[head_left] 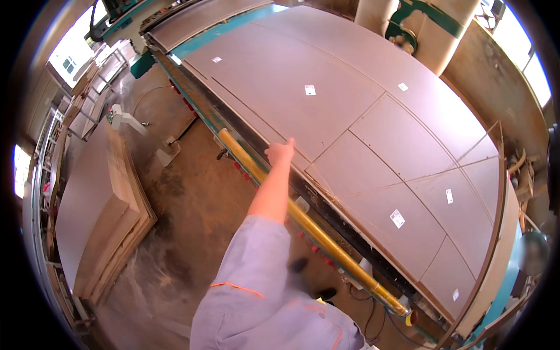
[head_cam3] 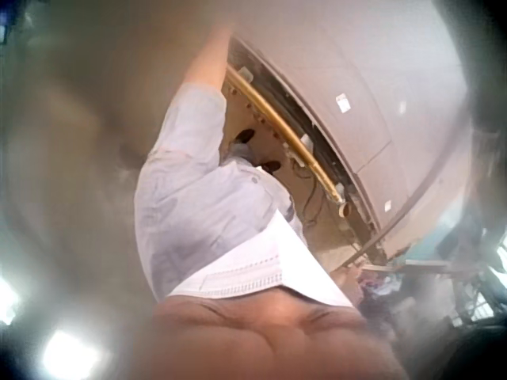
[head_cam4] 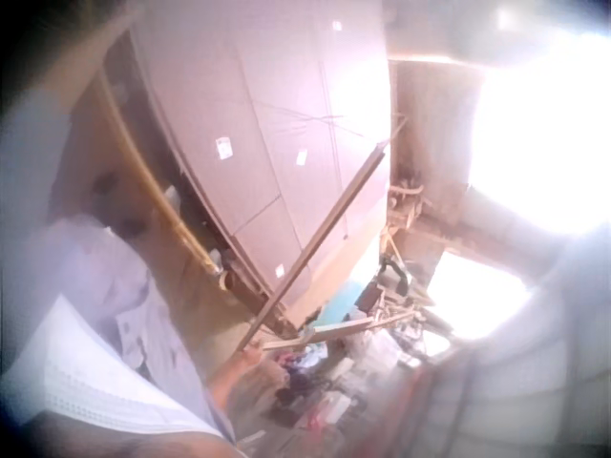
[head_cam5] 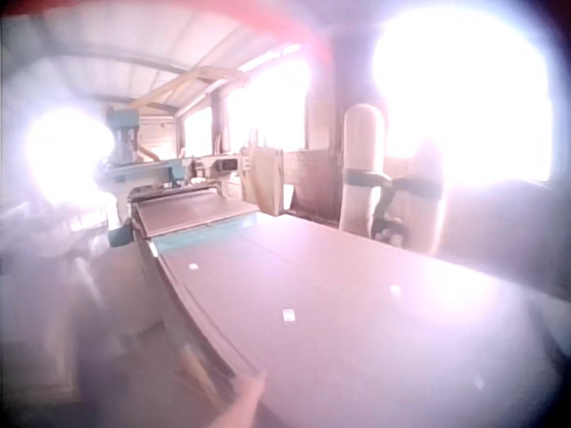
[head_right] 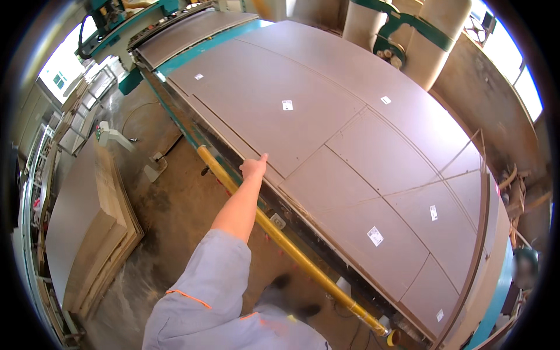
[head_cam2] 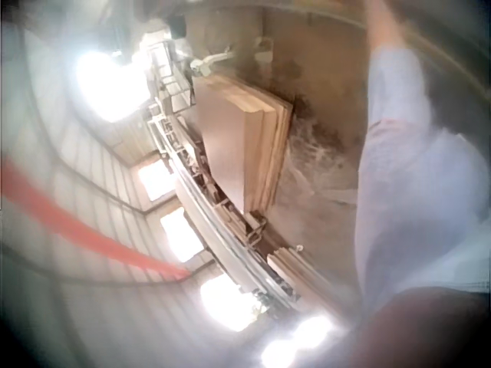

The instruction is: The person operates a CNC machine control panel, then applies labels to multiple cut wood panels on a workbench. They move around the workshop, handling thin wood strips and stacking labeled panels.

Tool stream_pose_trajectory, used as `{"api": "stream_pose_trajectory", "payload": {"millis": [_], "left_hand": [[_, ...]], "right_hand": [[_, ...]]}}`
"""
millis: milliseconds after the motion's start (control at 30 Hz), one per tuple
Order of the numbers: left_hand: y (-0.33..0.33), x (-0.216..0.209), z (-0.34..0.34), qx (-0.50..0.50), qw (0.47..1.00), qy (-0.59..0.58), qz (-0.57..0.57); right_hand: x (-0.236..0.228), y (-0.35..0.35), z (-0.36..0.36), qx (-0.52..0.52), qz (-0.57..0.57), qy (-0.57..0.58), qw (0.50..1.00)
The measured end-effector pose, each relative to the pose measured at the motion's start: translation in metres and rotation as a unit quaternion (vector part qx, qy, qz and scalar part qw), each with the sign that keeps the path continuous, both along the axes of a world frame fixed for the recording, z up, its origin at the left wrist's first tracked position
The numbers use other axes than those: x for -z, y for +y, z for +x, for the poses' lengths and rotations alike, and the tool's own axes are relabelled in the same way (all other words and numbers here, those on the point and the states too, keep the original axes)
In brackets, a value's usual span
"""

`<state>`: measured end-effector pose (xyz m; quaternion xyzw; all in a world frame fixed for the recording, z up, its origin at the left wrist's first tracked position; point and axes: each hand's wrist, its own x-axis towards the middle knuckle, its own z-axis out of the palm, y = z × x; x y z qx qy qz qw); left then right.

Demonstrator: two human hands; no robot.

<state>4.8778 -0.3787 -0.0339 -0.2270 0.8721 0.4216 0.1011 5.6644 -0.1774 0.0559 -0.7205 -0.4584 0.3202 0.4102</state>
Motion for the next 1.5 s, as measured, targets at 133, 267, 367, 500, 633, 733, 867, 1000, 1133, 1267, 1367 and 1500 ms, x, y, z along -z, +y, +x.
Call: {"api": "stream_pose_trajectory", "payload": {"millis": [133,267,367,500,633,733,867,1000,1133,1267,1367,1500], "left_hand": [[-0.024,0.023,-0.020,0.052,0.998,-0.011,0.039],[-0.026,0.027,-0.013,-0.016,0.998,0.026,0.060],[-0.028,0.016,0.000,-0.120,0.983,0.096,0.096],[-0.057,-0.010,0.020,-0.109,0.978,0.156,0.088],[-0.104,-0.036,0.065,-0.092,0.956,0.252,0.121],[-0.117,-0.051,0.092,-0.024,0.930,0.318,0.183],[-0.101,-0.098,0.132,0.089,0.905,0.385,0.157],[-0.152,-0.159,0.201,0.161,0.862,0.452,0.162],[-0.086,-0.205,0.272,0.249,0.784,0.401,0.403],[-0.027,-0.238,0.358,0.323,0.737,0.337,0.488],[0.023,-0.264,0.434,0.350,0.719,0.316,0.510],[0.090,-0.282,0.504,0.380,0.702,0.295,0.526]], "right_hand": [[-0.003,-0.018,-0.005,0.019,-0.001,0.006,1.000],[-0.005,-0.032,0.001,0.040,0.000,0.015,0.999],[-0.001,-0.037,0.004,0.052,0.005,0.029,0.998],[-0.001,-0.041,0.015,0.071,0.010,0.040,0.997],[0.008,-0.047,0.019,0.087,0.011,0.058,0.994],[0.011,-0.068,0.052,0.131,0.032,0.082,0.987],[0.013,-0.122,0.130,0.220,0.079,0.110,0.966],[0.025,-0.134,0.214,0.214,0.130,0.193,0.949],[0.016,-0.213,0.298,0.273,0.101,0.086,0.953],[0.020,-0.272,0.393,0.338,0.113,0.030,0.934],[0.040,-0.312,0.475,0.379,0.108,0.001,0.919],[0.055,-0.355,0.549,0.465,0.097,-0.098,0.875]]}}
